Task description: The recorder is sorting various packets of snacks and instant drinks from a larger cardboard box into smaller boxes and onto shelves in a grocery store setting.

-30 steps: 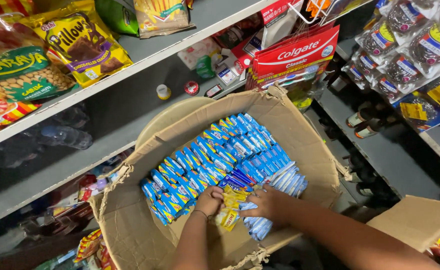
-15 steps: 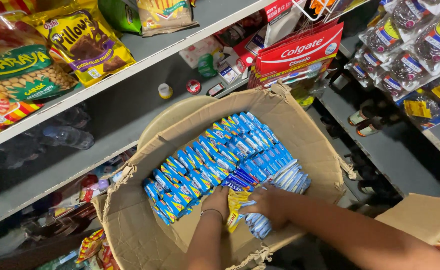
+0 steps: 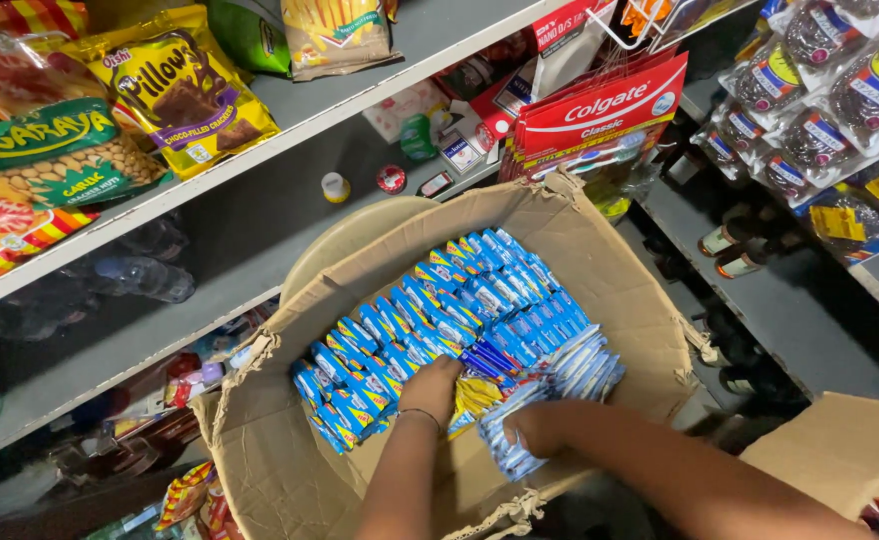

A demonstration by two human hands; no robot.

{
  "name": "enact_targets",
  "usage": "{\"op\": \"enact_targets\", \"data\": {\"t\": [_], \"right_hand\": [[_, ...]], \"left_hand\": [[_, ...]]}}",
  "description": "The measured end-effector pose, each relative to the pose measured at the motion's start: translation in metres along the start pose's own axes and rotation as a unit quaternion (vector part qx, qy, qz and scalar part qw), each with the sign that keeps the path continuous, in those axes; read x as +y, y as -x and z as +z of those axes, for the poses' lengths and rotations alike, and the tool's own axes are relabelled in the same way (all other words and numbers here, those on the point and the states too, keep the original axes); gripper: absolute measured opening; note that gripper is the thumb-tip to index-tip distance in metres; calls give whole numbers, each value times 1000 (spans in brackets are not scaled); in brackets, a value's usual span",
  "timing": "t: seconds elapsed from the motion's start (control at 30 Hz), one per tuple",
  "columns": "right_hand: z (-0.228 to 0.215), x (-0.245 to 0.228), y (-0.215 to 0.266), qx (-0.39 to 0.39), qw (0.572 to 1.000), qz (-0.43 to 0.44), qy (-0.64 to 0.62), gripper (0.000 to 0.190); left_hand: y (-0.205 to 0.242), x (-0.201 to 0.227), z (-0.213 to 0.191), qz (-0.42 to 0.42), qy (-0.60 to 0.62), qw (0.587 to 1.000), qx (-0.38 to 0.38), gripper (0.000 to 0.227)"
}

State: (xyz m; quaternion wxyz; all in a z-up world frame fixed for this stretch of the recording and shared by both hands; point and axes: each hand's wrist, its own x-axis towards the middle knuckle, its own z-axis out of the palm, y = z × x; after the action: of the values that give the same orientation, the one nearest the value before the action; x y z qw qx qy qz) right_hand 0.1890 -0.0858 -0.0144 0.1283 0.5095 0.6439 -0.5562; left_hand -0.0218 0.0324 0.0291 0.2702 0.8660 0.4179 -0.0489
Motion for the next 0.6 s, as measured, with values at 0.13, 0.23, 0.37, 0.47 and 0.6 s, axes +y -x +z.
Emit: {"op": "enact_targets", "data": {"t": [0.13,0.23,0.37,0.47,0.6], "right_hand": [[6,11,-7,23,1000,-9,11,48],[-4,2,-2,22,1000,-19,12,41],[-9,4,-7,-11,1000,3,9,23],[-8,23,-25,9,998,1,-55,12],[-10,18,-14,94,996,2,-6,31]], "left_hand": [[3,10,10,-73,46,992,91,33],[1,8,11,-147,14,986,73,28],[-9,-16,38,-251,0,965,-81,44],[-22,-33,76,-285,20,945,-157,61],[-29,-50,111,-377,197,895,-138,80]]}}
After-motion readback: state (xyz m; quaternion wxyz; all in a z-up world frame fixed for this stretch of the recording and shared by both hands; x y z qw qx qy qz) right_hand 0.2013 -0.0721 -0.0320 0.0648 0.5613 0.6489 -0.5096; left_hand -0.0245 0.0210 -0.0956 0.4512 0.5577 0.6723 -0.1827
